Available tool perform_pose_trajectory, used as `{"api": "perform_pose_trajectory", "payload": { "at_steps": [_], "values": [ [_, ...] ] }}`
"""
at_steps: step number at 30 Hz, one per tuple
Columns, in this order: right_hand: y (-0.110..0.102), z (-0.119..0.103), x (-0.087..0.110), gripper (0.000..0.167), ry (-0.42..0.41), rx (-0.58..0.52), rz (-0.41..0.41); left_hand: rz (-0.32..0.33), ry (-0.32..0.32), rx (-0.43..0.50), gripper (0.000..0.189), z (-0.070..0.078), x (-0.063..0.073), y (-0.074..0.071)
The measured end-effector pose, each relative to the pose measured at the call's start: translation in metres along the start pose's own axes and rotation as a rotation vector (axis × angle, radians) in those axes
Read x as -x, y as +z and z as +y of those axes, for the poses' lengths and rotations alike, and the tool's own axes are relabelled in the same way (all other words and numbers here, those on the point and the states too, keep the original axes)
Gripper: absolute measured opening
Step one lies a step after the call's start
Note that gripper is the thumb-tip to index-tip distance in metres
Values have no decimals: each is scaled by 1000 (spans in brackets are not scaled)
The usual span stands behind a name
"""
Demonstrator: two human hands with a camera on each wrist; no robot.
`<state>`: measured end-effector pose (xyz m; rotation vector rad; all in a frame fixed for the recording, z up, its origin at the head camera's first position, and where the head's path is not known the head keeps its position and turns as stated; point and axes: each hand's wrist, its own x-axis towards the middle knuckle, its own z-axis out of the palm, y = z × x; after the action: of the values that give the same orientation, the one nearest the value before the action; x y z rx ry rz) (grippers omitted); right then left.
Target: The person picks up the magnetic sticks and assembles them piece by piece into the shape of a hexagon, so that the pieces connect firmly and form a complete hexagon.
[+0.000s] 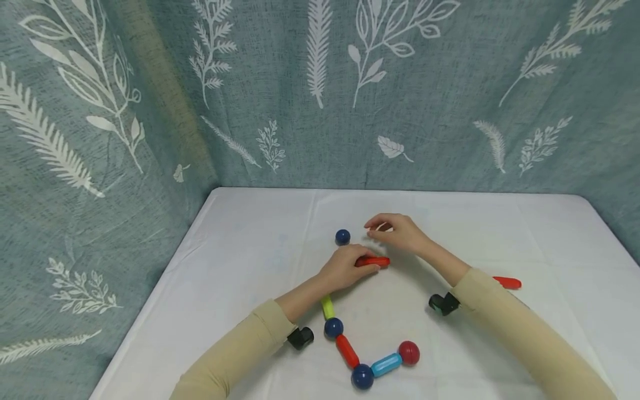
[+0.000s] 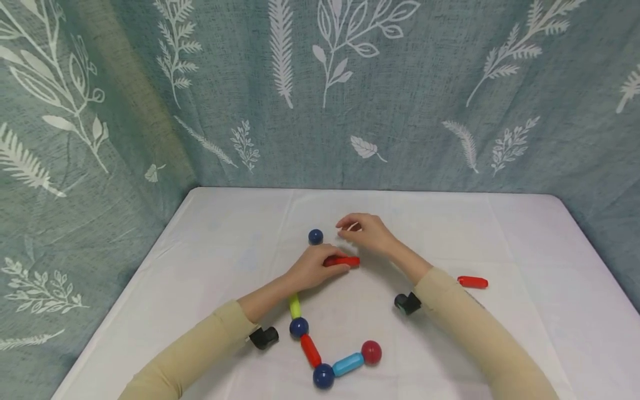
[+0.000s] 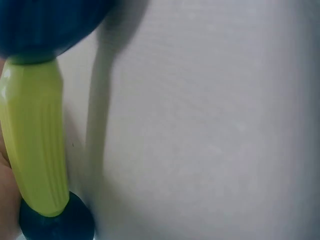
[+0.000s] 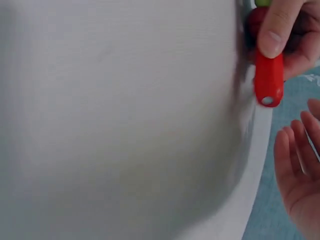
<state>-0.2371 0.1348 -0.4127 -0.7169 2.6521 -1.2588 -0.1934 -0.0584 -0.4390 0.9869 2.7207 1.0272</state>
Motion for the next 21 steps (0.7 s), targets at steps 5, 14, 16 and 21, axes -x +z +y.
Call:
{"api": "perform_pose_trajectory", "payload": {
  "at_steps": [5, 14, 16, 21],
  "values": [
    [14, -12, -29, 31, 5, -25, -100, 7, 8, -9, 23, 0, 2, -1],
    [28, -21, -44, 35, 48, 94, -183, 16, 33, -28, 24, 0, 2, -1],
    [24, -19, -41, 36, 66, 88, -158, 18, 29, -26, 24, 0, 2, -1],
    [5, -7, -24, 37, 128, 51, -99, 1, -12, -6, 26, 0, 1, 0]
  ]
}}
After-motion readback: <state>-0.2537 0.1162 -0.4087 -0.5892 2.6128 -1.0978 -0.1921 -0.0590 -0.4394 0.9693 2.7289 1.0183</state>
